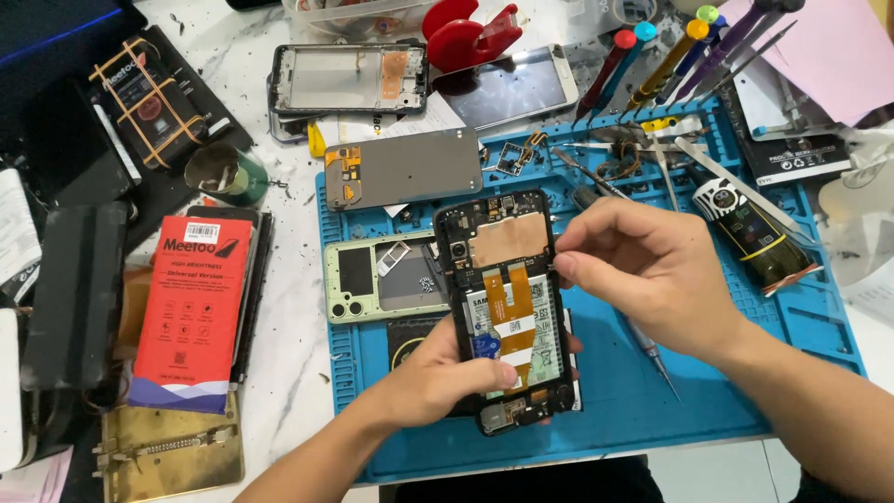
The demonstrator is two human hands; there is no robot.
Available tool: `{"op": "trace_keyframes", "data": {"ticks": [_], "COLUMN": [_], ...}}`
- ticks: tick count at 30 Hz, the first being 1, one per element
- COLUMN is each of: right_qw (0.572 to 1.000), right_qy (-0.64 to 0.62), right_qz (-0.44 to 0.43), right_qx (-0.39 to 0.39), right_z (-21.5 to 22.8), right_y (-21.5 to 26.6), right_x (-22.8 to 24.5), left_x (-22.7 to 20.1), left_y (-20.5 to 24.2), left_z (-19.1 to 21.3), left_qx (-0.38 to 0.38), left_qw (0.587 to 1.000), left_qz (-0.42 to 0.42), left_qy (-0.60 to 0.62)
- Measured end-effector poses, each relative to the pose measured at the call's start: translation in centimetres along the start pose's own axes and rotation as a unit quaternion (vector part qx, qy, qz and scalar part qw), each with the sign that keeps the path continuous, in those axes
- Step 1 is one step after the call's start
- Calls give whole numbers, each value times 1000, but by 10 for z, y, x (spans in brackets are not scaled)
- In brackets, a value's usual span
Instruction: Disassembling a smartphone by prying open the casing and disconnecting internal ribbon cables and components.
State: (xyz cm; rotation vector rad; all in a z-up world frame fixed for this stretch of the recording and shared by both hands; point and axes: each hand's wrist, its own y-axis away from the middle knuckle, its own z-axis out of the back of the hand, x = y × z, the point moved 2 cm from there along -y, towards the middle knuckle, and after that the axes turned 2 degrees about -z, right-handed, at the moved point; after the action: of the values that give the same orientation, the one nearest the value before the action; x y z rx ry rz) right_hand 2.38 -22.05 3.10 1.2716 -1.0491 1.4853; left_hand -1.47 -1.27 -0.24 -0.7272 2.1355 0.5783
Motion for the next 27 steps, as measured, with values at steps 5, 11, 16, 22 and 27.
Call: {"op": "trace_keyframes", "data": {"ticks": [5,11,16,22,27], "right_qw": [1000,999,999,997,980], "right_qy": [-29,-31,-36,-39,-138], "right_qz": [-9,-10,0,-52,-144], "right_qx": [8,13,-21,-48,-15], "right_z": [1,2,6,11,13], "right_y": [0,-1,-2,-7,-9], "right_x": [-2,-3,-6,-10,-16], "left_x": [8,9,7,6,9], "left_y": [2,2,3,1,1], "left_z": [1,1,0,-1,1], "left_qx": [27,35,52,97,102], "left_qw": [987,980,985,994,991], "left_qz": [31,44,38,56,60], "left_qy": [155,194,160,9,-57]}}
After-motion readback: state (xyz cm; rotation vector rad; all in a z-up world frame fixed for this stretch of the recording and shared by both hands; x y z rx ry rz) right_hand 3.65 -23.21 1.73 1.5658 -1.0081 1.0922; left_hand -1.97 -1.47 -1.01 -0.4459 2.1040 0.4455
